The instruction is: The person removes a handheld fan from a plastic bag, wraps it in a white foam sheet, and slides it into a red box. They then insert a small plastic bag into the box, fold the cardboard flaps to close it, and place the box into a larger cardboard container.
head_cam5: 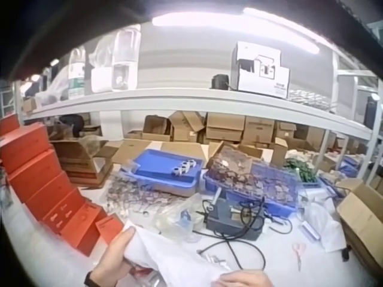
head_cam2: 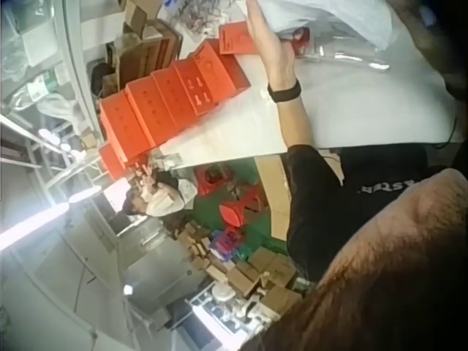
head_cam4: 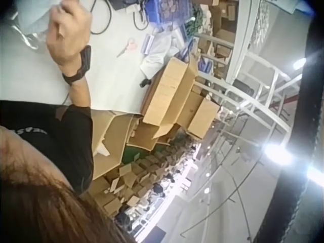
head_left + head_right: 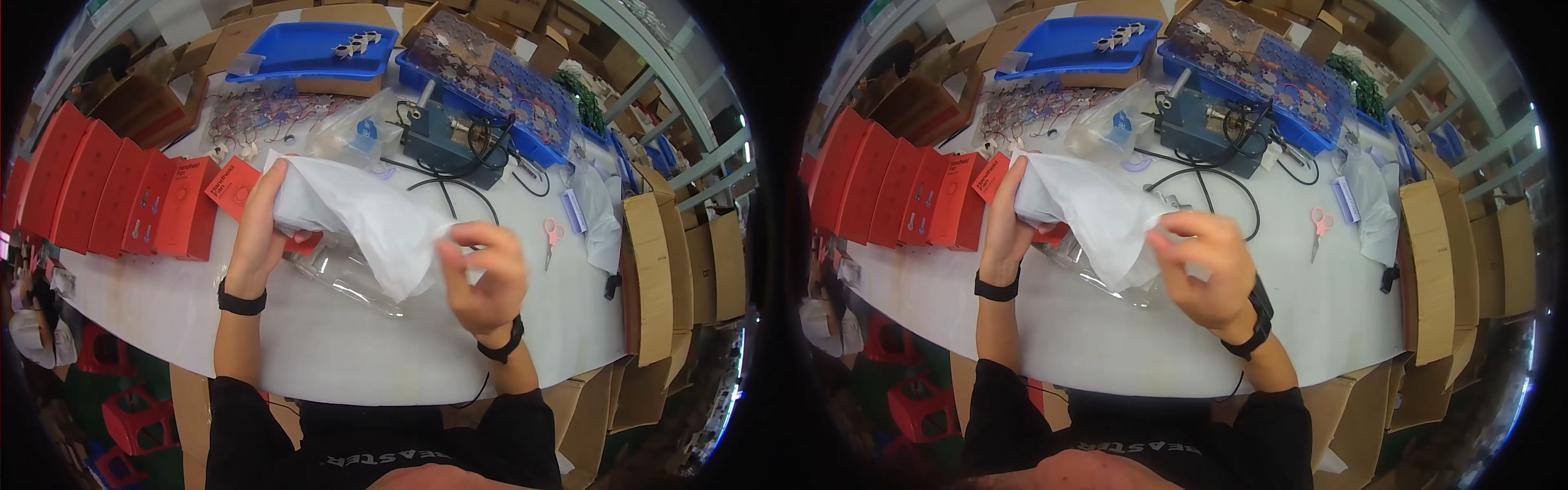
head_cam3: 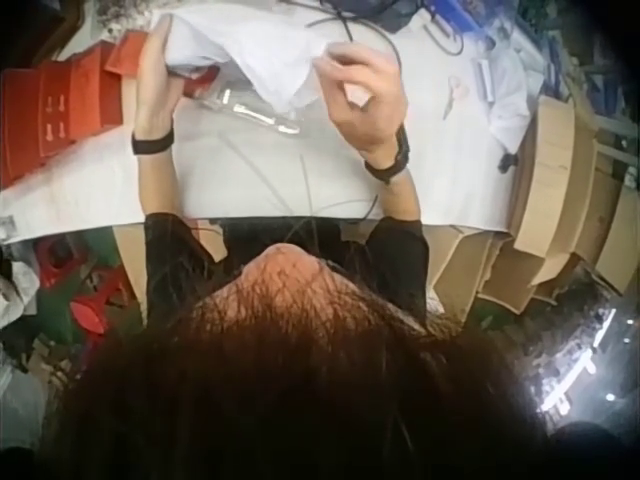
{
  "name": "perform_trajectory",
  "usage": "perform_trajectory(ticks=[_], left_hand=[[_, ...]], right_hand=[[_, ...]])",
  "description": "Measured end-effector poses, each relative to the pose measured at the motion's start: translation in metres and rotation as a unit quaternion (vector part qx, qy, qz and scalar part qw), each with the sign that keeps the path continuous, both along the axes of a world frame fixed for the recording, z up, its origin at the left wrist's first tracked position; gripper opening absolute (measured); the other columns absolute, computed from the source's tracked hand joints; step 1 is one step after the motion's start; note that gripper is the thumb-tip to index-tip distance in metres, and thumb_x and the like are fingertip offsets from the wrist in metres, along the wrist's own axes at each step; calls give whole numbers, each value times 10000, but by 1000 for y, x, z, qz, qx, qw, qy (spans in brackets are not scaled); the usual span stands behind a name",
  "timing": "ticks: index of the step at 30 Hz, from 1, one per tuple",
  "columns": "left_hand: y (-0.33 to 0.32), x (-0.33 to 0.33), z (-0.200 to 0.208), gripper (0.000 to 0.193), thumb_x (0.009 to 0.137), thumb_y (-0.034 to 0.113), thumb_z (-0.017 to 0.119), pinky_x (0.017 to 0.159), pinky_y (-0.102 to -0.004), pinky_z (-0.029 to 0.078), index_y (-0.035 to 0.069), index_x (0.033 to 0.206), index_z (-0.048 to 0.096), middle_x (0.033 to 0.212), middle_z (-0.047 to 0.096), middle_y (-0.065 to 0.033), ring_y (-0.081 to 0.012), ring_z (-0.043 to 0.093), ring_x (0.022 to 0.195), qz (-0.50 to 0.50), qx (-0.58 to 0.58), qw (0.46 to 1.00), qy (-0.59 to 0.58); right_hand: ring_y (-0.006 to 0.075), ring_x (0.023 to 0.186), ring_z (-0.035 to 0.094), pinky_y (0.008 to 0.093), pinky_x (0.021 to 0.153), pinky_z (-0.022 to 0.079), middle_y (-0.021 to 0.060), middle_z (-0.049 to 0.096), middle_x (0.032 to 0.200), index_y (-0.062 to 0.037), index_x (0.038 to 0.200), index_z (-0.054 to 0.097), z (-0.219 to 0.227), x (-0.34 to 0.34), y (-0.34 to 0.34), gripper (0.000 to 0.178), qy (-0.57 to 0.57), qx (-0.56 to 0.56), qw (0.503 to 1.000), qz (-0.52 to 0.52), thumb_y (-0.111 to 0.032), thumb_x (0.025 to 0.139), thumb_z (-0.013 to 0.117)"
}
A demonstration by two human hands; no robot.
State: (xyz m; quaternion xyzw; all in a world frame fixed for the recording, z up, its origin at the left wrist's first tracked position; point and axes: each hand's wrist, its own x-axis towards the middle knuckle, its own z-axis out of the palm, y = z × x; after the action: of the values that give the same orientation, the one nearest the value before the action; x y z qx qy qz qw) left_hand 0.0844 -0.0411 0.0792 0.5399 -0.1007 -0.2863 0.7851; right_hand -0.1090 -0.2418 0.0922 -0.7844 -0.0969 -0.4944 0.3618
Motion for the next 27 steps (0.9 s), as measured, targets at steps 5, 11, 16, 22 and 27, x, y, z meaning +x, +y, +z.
perform_trajectory(ticks=[5, 11, 16, 22, 27], left_hand=[[2, -8, 12, 443, 1079, 412, 465, 489, -280, 442, 49, 1317, 555, 1094, 680, -106, -154, 655, 832, -32, -42, 999, 9], [-2, -12, 16, 455, 1078, 387, 518, 640, -265, 531, -13, 1249, 652, 1091, 719, -119, -150, 693, 855, 0, 25, 998, -61], [23, -1, 13, 391, 1059, 360, 588, 740, -237, 530, -12, 1095, 702, 988, 733, -67, -136, 692, 825, 37, 57, 982, -178], [35, 0, 25, 299, 1051, 309, 609, 715, -246, 526, 33, 947, 656, 879, 701, -42, -121, 677, 784, 132, 17, 978, -159], [33, -5, 44, 199, 1031, 241, 629, 684, -268, 527, 53, 972, 598, 885, 669, -71, -132, 655, 725, 255, -122, 953, -108]], right_hand=[[305, 1079, 675, 335, 886, 549, 201, 649, 1245, 2, 1293, 575, 4, 6, 10, 589, 160, -21, 987, -16, -29, 771, 844], [309, 1197, 625, 351, 966, 531, 186, 599, 1342, 6, 1365, 543, 2, 2, 14, 671, 230, 12, 972, 48, -58, 774, 852], [279, 1182, 631, 346, 931, 547, 158, 603, 1340, 31, 1479, 465, -2, 0, 19, 734, 289, 182, 925, 166, -79, 839, 807], [242, 1037, 682, 337, 804, 577, 157, 632, 1276, 41, 1535, 402, 16, -9, 29, 666, 396, 441, 760, 265, -178, 973, 684], [198, 902, 691, 326, 723, 573, 166, 667, 1185, 35, 1498, 460, 18, -16, 43, 566, 440, 518, 672, 292, -300, 1055, 568]])
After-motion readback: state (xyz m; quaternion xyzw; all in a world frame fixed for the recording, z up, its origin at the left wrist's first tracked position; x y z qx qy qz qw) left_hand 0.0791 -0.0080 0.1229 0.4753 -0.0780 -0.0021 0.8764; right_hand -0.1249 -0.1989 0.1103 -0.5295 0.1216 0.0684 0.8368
